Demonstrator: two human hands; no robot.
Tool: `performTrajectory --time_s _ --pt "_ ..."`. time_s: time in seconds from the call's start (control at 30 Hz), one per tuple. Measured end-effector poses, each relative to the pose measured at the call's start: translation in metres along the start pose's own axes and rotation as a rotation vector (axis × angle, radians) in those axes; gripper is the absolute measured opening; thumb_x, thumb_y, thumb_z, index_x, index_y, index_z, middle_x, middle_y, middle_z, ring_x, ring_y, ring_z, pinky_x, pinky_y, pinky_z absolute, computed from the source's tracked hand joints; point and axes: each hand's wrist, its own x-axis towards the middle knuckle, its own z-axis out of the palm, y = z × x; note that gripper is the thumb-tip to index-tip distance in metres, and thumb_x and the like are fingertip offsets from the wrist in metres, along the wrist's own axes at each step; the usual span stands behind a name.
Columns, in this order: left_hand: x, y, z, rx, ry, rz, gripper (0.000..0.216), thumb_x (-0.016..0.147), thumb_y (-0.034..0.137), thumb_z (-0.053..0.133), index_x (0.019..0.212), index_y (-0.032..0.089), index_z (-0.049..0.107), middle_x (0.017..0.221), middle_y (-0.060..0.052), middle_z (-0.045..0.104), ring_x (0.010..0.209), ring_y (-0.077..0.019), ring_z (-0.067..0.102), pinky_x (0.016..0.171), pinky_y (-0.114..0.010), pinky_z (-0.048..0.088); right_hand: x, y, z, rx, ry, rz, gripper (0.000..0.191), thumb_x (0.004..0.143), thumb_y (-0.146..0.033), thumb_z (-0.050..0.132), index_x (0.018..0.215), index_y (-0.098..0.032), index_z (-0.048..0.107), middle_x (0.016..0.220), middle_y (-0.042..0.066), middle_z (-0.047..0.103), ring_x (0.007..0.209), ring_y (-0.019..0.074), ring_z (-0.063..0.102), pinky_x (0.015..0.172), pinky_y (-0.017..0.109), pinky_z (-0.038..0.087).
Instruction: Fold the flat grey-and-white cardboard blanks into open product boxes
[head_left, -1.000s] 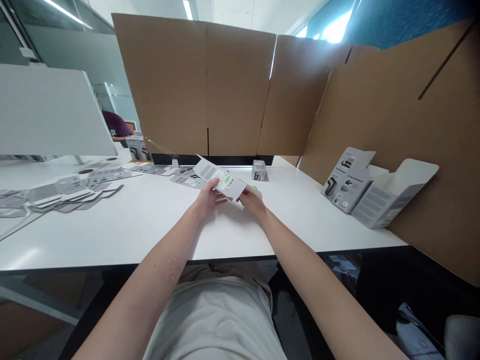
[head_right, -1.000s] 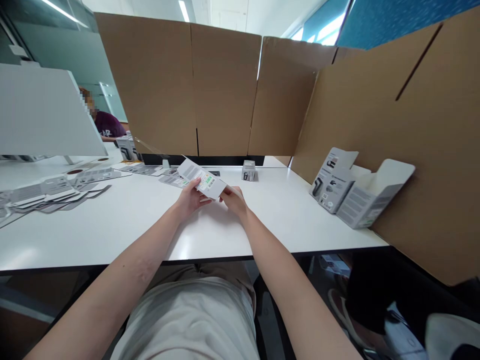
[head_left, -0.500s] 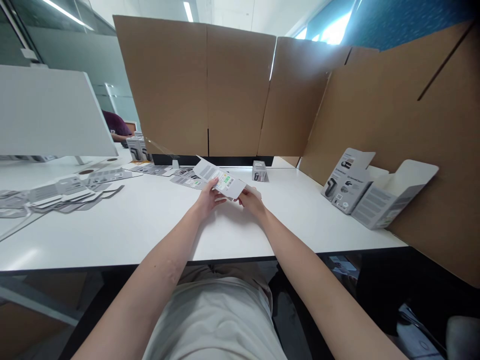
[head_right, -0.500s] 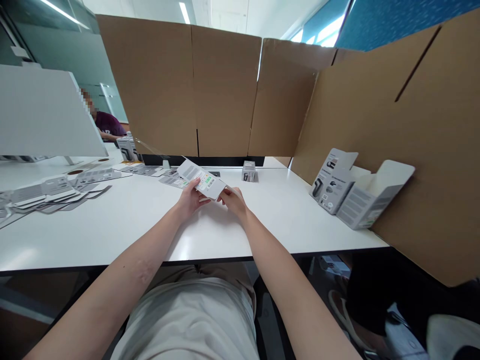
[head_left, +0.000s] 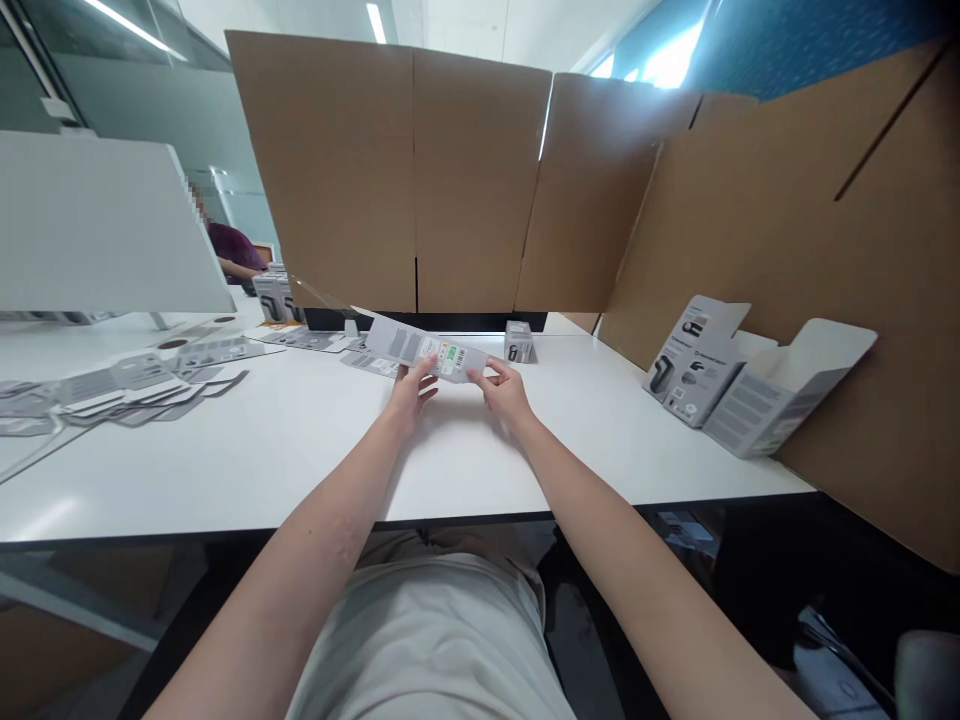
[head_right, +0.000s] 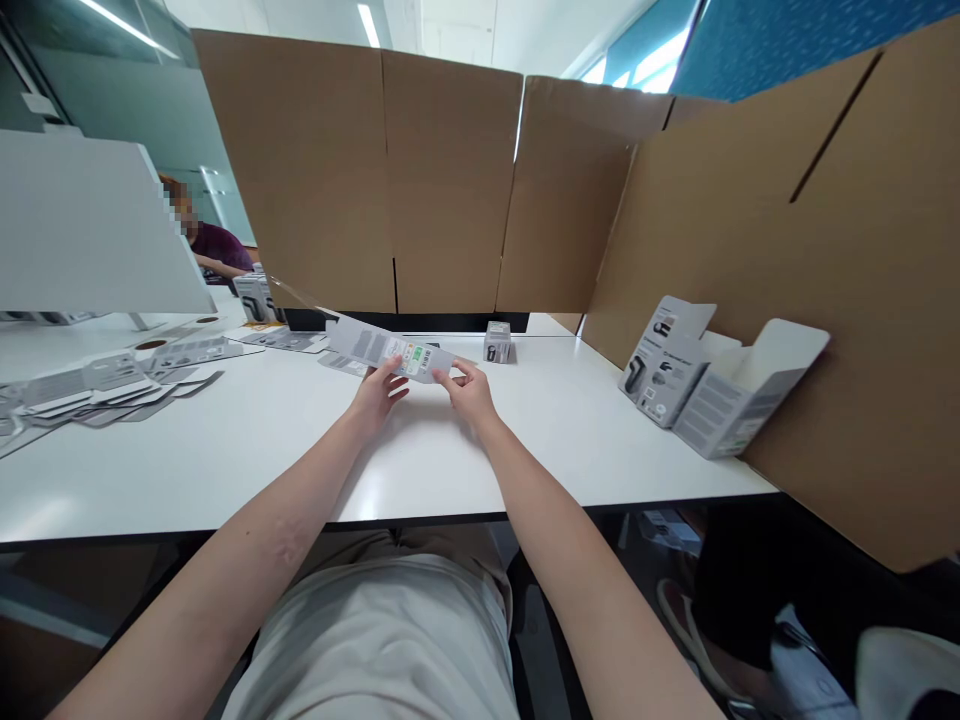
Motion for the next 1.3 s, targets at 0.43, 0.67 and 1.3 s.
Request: performTrajectory --time_s 0.43,0.67,1.3 --pt "0.003 0.005 0.001 -0.169 0.02 -0.173 0.078 0.088 0.09 0.088 0.131 0.028 0.071 0.134 -0.017 0.078 0.129 -0.0374 0.079 0.1 -0.047 0.071 0.001 0.013 0.001 -0.103 0.058 -0.089 0.039 0.083 -0.056 0.077 0.066 -0.021 0.08 0.054 -0.001 0.055 0.056 0.0146 0.043 0.058 0.031 0.036" --pt "0.005 0.003 0.0 -0.209 0.026 -0.102 0.068 0.091 0.079 0.09 0.131 0.026 0.076 0.119 -0.01 0.086 0.113 -0.033 0.084 0.087 -0.041 0.071 -0.003 0.015 0.002 -0.233 -0.093 -0.137 0.033 0.082 -0.034 0.066 0.088 -0.022 0.095 0.071 0.003 0.076 0.063 0.0178 0.053 0.067 0.034 0.044" --pt "0.002 0.008 -0.002 -0.271 0.043 0.008 0.069 0.091 0.081 0.089 0.131 0.026 0.075 0.121 -0.009 0.086 0.122 -0.0339 0.083 0.097 -0.042 0.07 -0.003 0.012 -0.003 -0.224 -0.043 -0.153 0.067 0.078 -0.088 0.094 0.101 -0.026 0.09 0.067 -0.003 0.052 0.067 0.0198 0.046 0.07 0.037 0.043"
